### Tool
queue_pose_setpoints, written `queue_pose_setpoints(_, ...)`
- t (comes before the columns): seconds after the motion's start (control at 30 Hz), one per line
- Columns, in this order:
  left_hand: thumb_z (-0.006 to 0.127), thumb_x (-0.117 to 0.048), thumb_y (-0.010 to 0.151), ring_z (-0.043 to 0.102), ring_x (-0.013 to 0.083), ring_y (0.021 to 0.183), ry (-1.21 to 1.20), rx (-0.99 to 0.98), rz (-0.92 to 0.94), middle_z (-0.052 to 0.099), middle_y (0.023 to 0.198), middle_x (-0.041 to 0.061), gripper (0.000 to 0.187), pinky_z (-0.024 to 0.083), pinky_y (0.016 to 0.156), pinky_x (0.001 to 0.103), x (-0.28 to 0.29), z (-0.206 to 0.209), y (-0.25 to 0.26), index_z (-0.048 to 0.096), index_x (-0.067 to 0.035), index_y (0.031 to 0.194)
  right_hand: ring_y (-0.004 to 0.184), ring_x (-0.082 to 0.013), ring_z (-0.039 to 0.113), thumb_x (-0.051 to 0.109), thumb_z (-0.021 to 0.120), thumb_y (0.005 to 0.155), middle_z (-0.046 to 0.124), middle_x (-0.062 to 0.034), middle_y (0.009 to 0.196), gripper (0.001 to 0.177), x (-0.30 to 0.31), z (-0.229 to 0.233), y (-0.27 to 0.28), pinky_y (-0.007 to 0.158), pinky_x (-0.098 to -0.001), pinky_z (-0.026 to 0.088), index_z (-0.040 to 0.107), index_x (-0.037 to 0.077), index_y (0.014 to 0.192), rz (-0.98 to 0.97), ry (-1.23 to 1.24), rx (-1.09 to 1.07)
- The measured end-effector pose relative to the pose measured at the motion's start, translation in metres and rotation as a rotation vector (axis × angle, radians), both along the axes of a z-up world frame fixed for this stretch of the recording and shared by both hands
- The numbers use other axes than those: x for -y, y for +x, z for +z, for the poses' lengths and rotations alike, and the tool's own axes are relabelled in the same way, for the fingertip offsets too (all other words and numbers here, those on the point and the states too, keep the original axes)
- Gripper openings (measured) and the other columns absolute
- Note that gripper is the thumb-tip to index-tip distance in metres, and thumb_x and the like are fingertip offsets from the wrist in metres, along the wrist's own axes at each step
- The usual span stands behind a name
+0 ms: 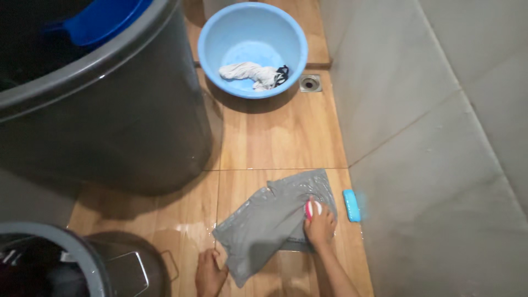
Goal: The person hand-washes several garments on a tiled floor using a brush and soap. They scrub a gray cloth, a black bra, and a dark blue garment, then place each item into a blue basin after rinsing.
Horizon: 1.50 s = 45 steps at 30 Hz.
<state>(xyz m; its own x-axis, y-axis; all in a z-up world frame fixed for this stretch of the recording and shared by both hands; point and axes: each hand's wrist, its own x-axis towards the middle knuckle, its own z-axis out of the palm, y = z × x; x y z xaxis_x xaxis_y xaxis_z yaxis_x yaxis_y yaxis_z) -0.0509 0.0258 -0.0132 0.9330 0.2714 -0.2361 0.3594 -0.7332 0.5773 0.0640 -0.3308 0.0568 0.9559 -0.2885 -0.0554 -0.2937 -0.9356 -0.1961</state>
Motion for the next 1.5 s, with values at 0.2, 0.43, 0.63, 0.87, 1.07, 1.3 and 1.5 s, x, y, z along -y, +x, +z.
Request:
queue_pose_setpoints(0.2,0.086,-0.063,0.064,0.013,0.0319,0.155,0.353,0.035,-0.562,0.015,0.169,0.010,0.123,0.012,0.119,0.059,0.015,0.049,0.044,0.020,-0.015,0.157,0.078,-0.0367,0.062,0.026,0.073,0.086,0.065,-0.0167,0.090,0.030,-0.119,-0.071,0.010,0.069,-0.0508,0.050,0.065,0.009,0.109,-0.019,0.348,0.472)
queue_pose_setpoints(0.43,0.068,-0.094,0.061,-0.011,0.0253,0.160,0.480,-0.527,-0.486,-0.011,0.173,0.004,0.146,-0.002,0.125,0.064,0.031,0.080,0.032,-0.003,-0.016,0.163,0.067,-0.0349,0.066,0.024,0.068,0.095,0.070,-0.0167,0.074,0.026,-0.075,-0.059,0.034,0.060,-0.0508,0.053,0.073,-0.001,0.091,-0.184,0.767,0.064)
queue_pose_setpoints(0.63,0.072,-0.091,0.052,-0.004,0.0227,0.159,0.486,-0.393,-0.459,-0.004,0.173,0.001,0.152,0.000,0.123,0.067,0.014,0.050,0.032,0.000,-0.018,0.164,0.070,-0.0399,0.066,0.036,0.070,0.088,0.066,-0.0202,0.074,0.033,-0.107,-0.079,0.015,0.060,-0.0514,0.052,0.072,0.004,0.082,0.082,0.299,0.081)
queue_pose_setpoints(0.87,0.078,-0.093,0.042,0.000,0.0229,0.156,0.371,-0.162,-0.348,0.003,0.169,0.001,0.158,0.000,0.119,0.073,0.014,0.022,0.032,0.005,-0.017,0.159,0.080,-0.0476,0.061,0.023,0.068,0.075,0.068,-0.0282,0.109,0.056,-0.035,-0.006,0.063,0.072,-0.0556,0.049,0.072,0.008,0.129,0.238,-0.016,0.493)
queue_pose_setpoints(1.07,0.080,-0.091,0.040,0.000,0.0204,0.156,0.430,-0.188,-0.343,0.001,0.169,0.001,0.160,0.002,0.118,0.075,0.006,0.020,0.035,0.004,-0.018,0.159,0.092,-0.0411,0.064,0.036,0.065,0.097,0.067,-0.0232,0.100,0.032,-0.093,-0.051,0.020,0.081,-0.0540,0.050,0.066,0.005,0.106,-0.042,0.472,0.140)
queue_pose_setpoints(1.3,0.087,-0.083,0.041,-0.003,0.0240,0.156,0.386,-0.138,-0.298,0.001,0.169,0.000,0.157,0.003,0.118,0.074,0.005,0.023,0.038,0.006,-0.020,0.160,0.083,-0.0423,0.062,0.026,0.073,0.074,0.068,-0.0249,0.102,0.047,-0.065,0.031,0.064,0.070,-0.0508,0.048,0.068,0.007,0.118,0.108,0.057,0.492)
queue_pose_setpoints(1.5,0.081,-0.089,0.045,-0.009,0.0207,0.160,0.355,-0.395,-0.327,-0.007,0.173,-0.002,0.157,0.001,0.122,0.072,0.016,0.039,0.034,0.001,-0.021,0.162,0.079,-0.0298,0.062,0.015,0.065,0.077,0.071,-0.0110,0.108,0.049,-0.206,0.010,-0.019,0.060,-0.0417,0.051,0.070,0.016,0.125,1.022,0.149,0.720)
